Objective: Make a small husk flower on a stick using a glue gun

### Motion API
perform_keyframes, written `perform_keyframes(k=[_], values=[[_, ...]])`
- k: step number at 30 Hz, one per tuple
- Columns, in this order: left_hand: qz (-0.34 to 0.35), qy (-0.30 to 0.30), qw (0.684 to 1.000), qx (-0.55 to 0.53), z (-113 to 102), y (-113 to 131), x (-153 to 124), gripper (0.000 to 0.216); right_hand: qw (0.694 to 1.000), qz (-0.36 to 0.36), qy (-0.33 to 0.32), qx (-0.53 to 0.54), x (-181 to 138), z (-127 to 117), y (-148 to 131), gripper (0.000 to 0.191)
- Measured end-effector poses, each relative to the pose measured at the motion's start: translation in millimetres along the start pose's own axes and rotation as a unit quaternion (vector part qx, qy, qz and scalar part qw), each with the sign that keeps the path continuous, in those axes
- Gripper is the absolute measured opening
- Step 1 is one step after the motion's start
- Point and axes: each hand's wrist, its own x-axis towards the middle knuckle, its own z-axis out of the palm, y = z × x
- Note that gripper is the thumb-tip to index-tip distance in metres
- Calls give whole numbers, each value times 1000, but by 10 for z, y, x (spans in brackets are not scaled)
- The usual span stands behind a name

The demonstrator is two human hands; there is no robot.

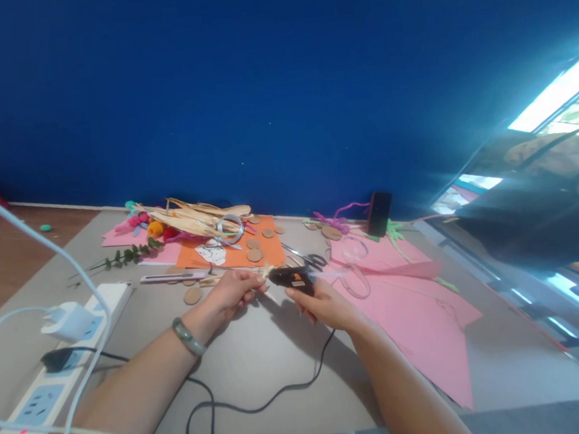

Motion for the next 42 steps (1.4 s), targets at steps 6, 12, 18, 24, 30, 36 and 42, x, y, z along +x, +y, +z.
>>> perform_keyframes(k=[6, 12, 18, 24, 30, 36, 42], values=[[6, -2, 1000, -3, -7, -15, 12, 27, 1000, 7, -1, -3, -13, -28, -16, 29], [1, 1, 1000, -3, -6, -18, 15, 26, 1000, -2, -11, 1, -5, -9, -1, 27], [8, -6, 1000, -8, -9, -23, 15, 28, 1000, 1, 12, 3, -16, -21, -11, 27], [3, 5, 1000, -16, 10, -10, -3, 28, 1000, -6, -5, 12, -12, -11, 4, 25], [16, 2, 1000, -18, 5, -20, 4, 27, 1000, 2, 15, 2, -17, -37, 11, 30], [12, 4, 1000, -22, 5, -13, 7, 27, 1000, -8, 11, 18, -20, -22, 7, 29], [8, 3, 1000, -25, 14, -3, 0, 27, 1000, -2, 7, 20, -18, -17, 15, 30]])
